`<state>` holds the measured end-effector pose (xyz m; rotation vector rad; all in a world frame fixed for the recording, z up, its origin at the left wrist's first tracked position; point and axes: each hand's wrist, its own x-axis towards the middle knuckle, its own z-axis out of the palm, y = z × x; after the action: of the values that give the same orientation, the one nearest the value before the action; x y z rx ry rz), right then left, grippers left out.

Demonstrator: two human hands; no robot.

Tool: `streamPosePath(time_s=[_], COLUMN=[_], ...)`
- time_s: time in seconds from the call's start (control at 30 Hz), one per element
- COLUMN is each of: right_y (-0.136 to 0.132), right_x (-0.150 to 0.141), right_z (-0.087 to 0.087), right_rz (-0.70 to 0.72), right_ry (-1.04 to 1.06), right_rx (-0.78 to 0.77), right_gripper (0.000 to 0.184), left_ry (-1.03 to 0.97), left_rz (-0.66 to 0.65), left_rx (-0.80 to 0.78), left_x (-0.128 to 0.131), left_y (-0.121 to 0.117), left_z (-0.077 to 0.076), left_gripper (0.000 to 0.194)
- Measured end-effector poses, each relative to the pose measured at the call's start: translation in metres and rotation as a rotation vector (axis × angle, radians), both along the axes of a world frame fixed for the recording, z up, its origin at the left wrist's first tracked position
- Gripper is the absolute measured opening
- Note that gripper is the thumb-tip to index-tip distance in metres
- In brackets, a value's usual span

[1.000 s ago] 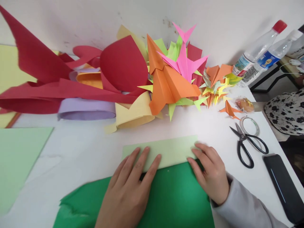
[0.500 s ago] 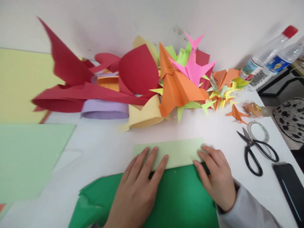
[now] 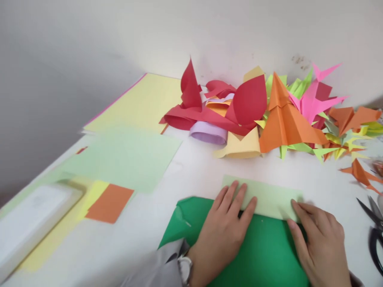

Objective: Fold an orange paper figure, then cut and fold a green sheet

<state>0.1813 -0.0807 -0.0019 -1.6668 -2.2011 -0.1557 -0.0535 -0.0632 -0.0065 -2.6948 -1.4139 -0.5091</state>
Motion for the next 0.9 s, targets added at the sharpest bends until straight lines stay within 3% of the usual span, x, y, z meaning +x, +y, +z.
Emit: streamPosePath(time_s=[0.53,0.9], right_y=[0.008,0.009], right_x=[0.014,0.013], right_z=[-0.005,-0.004], right_rz=[0.118,0.117], right_ry=[-0.024,-0.022], right_rx=[0.027,0.022], right_gripper=[0.035,0.037], left_ry=[-0.022,-0.073], left_rz=[0.031,0.032], left_rx=[-0.002,0.072], left_x=[0.005,0.005], left_y=[-0.001,-0.002], left_z=[0.002,-0.004], left_gripper=[0.036,0.032])
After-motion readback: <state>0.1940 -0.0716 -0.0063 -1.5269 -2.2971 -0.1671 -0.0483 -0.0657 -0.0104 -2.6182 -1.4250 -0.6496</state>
